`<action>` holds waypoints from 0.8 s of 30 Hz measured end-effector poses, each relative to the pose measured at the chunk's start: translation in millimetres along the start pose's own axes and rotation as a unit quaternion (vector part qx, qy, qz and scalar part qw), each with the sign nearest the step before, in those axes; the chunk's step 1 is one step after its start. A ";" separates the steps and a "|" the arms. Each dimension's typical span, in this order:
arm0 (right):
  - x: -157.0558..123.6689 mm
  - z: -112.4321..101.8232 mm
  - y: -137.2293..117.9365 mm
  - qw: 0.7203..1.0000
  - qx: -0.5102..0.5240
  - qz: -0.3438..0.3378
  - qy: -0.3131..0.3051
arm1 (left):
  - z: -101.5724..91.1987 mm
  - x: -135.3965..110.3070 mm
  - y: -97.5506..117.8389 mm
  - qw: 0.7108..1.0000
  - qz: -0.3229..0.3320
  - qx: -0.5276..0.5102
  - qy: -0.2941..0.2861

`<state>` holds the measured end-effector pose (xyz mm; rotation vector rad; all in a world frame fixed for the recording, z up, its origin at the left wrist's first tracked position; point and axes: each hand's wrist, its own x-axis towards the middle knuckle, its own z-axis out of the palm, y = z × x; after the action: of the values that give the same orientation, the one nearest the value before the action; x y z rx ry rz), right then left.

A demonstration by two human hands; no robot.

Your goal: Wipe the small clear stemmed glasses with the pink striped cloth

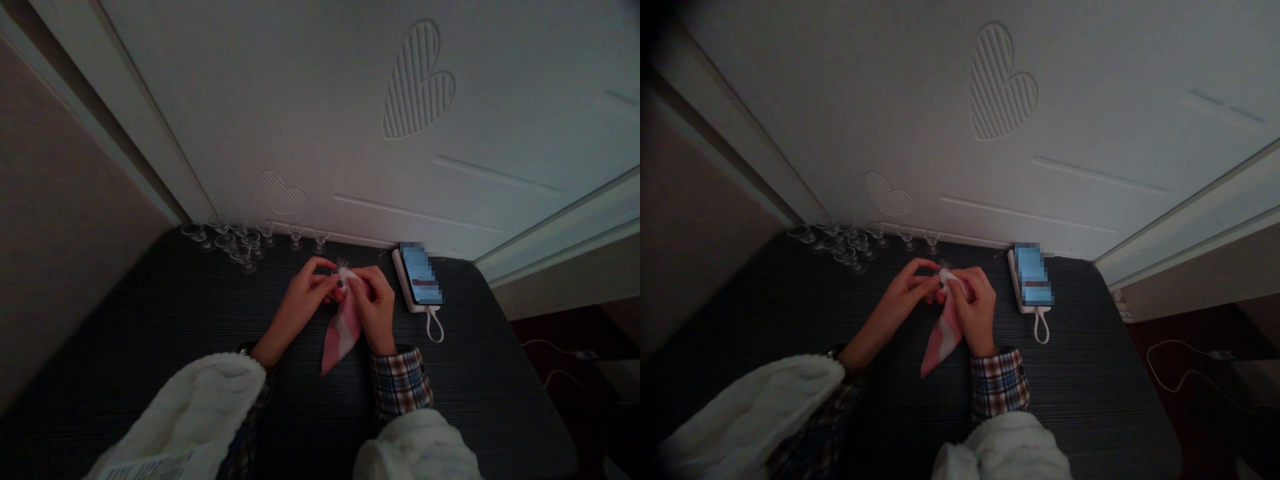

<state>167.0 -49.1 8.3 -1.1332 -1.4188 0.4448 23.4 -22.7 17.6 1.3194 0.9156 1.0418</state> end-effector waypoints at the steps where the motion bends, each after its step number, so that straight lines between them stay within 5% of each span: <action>1: 0.2 -0.1 0.2 1.000 -0.004 -0.001 0.002 | 0.1 -0.1 0.2 1.000 0.000 0.007 -0.009; 14: 1.5 -3.4 6.7 0.998 -0.012 0.022 0.052 | 4.1 -1.9 2.3 0.996 -0.020 -0.031 -0.084; 24: 2.4 -4.5 5.5 0.998 -0.007 0.006 0.057 | 0.9 0.8 2.3 0.996 -0.003 -0.046 -0.082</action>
<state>173.6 -46.2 6.1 -1.1617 -1.3181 0.3739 24.4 -22.3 20.0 1.3038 0.7402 0.9445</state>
